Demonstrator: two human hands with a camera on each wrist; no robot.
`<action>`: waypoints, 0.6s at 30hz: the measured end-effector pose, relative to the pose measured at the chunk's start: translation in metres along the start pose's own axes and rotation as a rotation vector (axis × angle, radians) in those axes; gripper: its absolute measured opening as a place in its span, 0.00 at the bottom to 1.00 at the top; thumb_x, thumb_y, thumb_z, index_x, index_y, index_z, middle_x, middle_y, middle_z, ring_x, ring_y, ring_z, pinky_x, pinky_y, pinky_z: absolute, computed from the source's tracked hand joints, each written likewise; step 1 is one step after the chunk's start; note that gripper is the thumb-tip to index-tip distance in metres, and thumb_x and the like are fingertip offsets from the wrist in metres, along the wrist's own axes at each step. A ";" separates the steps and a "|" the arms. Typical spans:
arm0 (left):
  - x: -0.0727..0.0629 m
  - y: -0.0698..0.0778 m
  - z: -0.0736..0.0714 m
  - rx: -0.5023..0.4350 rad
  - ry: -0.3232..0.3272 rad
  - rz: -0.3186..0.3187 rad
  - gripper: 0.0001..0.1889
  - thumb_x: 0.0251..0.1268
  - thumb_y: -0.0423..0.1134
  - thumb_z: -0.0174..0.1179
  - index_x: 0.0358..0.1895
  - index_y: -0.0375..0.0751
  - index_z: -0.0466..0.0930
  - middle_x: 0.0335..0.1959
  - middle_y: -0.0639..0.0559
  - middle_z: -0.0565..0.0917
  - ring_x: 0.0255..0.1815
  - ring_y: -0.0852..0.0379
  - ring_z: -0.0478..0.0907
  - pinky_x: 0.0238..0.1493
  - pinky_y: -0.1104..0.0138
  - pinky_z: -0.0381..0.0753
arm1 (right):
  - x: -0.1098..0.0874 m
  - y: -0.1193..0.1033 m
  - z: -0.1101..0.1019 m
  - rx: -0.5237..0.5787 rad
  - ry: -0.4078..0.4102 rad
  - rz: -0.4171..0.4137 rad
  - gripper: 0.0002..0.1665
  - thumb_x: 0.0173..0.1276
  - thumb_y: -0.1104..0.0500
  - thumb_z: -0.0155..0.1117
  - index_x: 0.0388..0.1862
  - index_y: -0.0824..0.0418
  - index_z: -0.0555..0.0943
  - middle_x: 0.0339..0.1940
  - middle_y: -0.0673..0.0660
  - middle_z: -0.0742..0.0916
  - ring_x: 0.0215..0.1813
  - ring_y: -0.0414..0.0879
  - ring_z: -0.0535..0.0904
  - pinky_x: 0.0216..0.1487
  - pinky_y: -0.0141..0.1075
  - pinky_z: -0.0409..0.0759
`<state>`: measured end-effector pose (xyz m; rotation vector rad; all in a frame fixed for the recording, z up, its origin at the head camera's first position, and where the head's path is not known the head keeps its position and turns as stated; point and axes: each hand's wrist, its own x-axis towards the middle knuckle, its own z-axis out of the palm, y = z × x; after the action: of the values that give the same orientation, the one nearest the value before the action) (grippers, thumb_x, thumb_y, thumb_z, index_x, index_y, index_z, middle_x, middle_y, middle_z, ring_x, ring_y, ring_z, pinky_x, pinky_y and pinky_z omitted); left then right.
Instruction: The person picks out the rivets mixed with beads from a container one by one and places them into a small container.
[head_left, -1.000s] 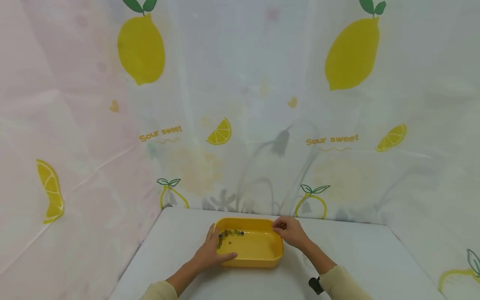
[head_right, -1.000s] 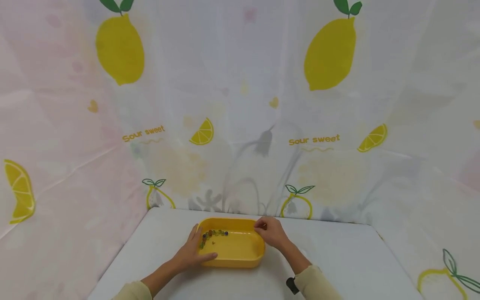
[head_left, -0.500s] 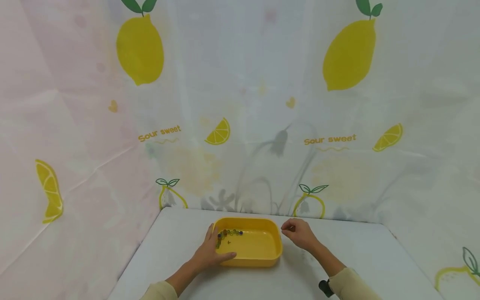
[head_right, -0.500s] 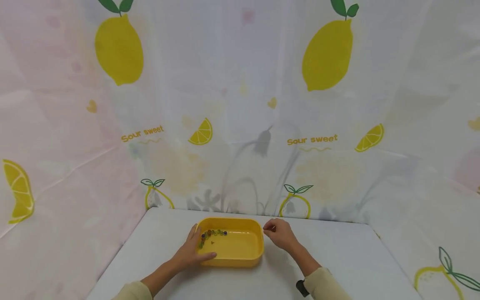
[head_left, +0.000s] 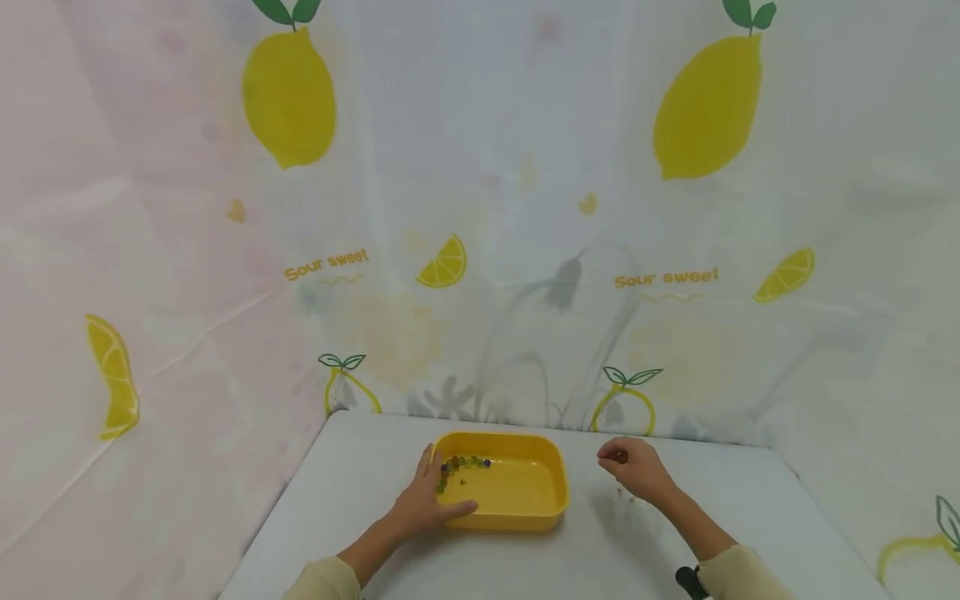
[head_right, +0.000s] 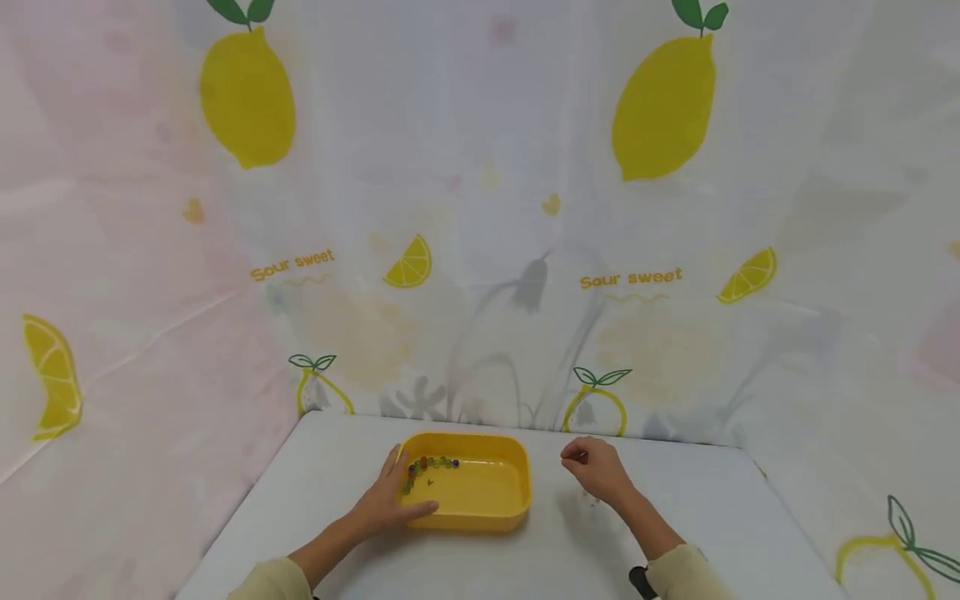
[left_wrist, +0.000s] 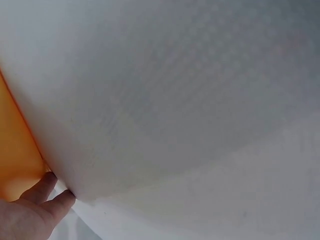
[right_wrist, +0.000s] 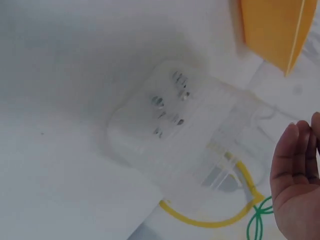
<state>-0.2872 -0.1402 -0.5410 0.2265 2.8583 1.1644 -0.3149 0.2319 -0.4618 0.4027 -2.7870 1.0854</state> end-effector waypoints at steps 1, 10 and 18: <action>0.001 0.001 0.000 0.010 0.001 0.000 0.63 0.50 0.68 0.68 0.78 0.31 0.46 0.81 0.34 0.41 0.71 0.31 0.65 0.60 0.41 0.74 | -0.002 0.003 -0.004 0.000 0.008 -0.002 0.02 0.63 0.67 0.68 0.35 0.64 0.85 0.33 0.53 0.87 0.34 0.43 0.82 0.33 0.30 0.80; 0.003 0.003 -0.007 0.005 0.007 0.001 0.63 0.50 0.67 0.69 0.78 0.31 0.45 0.81 0.34 0.42 0.72 0.31 0.63 0.62 0.40 0.72 | -0.018 0.021 -0.022 -0.044 0.049 0.010 0.03 0.63 0.66 0.68 0.36 0.65 0.85 0.31 0.52 0.87 0.32 0.40 0.81 0.30 0.30 0.79; 0.004 0.000 0.000 -0.008 0.002 -0.003 0.62 0.50 0.67 0.69 0.78 0.30 0.46 0.81 0.33 0.42 0.73 0.32 0.62 0.62 0.42 0.72 | -0.030 0.030 -0.035 0.012 0.031 0.071 0.05 0.64 0.66 0.68 0.38 0.67 0.84 0.32 0.54 0.87 0.30 0.44 0.82 0.29 0.30 0.80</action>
<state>-0.2909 -0.1399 -0.5412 0.2199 2.8545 1.1759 -0.2940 0.2831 -0.4615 0.2877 -2.7889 1.1132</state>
